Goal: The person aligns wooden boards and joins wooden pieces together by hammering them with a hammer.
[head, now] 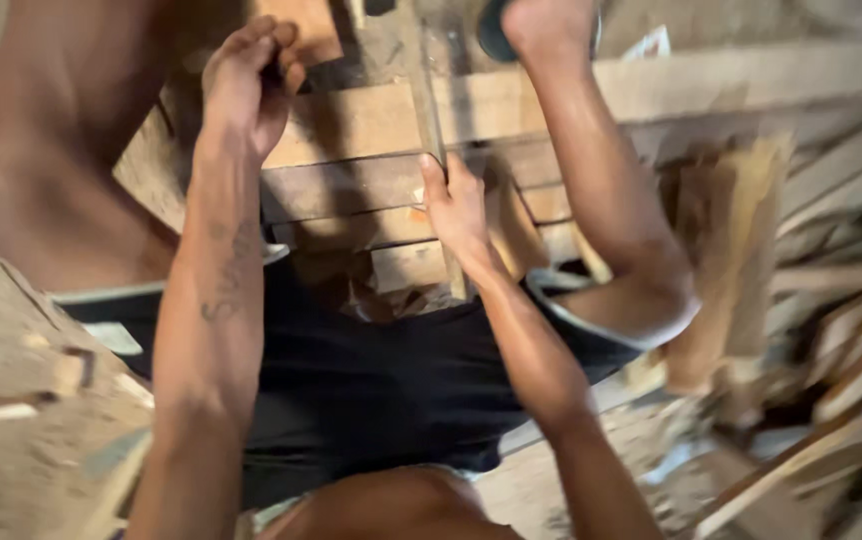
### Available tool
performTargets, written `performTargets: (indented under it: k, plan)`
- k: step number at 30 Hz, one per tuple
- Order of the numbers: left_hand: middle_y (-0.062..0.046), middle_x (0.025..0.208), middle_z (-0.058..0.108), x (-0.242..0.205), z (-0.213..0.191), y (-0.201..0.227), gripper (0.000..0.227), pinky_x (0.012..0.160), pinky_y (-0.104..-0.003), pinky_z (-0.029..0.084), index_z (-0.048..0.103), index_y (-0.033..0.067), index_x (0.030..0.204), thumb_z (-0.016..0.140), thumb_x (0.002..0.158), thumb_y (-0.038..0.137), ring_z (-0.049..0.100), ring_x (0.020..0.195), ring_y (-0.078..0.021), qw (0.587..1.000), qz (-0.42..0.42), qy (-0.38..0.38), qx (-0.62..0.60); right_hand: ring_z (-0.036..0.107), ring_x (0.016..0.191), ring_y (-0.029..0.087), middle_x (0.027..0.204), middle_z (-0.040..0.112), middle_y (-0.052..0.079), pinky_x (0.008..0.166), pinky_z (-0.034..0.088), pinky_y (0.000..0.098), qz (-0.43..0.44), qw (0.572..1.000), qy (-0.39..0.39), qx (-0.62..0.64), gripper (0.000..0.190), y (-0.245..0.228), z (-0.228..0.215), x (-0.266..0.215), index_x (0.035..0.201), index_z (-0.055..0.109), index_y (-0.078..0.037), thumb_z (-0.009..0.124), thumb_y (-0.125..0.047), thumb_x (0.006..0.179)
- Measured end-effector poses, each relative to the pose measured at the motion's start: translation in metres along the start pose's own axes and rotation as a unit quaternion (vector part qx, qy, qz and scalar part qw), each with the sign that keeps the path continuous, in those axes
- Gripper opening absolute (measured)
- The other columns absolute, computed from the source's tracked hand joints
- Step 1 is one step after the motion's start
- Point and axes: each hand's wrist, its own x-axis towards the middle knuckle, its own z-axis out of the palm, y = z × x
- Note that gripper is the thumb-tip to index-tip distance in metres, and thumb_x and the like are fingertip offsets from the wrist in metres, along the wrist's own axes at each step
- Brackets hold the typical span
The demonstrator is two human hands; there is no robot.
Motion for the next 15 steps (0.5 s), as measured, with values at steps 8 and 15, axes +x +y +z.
performTargets:
  k: [8, 15]
  plan:
    - [-0.009, 0.1, 0.063, -0.02, -0.005, 0.001, 0.021, 0.077, -0.029, 0.056, 0.06, 0.0028, 0.13, 0.052, 0.115, 0.015, 0.062, 0.088, -0.0176, 0.998, 0.017, -0.048, 0.044, 0.061, 0.057, 0.033, 0.067, 0.06, 0.02, 0.056, 0.049, 0.0445, 0.027, 0.998, 0.009, 0.055, 0.036, -0.018, -0.016, 0.002, 0.107, 0.06, -0.001, 0.059, -0.037, 0.104]
    - [-0.002, 0.092, 0.058, -0.026, 0.008, 0.008, 0.014, 0.064, -0.025, 0.039, 0.061, 0.0097, 0.122, 0.057, 0.116, 0.022, 0.045, 0.071, -0.0109, 0.991, 0.016, -0.056, 0.121, 0.056, 0.049, 0.029, 0.059, 0.055, 0.018, 0.048, 0.043, 0.044, -0.014, 0.997, 0.017, 0.078, 0.039, -0.01, -0.018, 0.011, 0.093, 0.054, 0.0, 0.06, -0.037, 0.105]
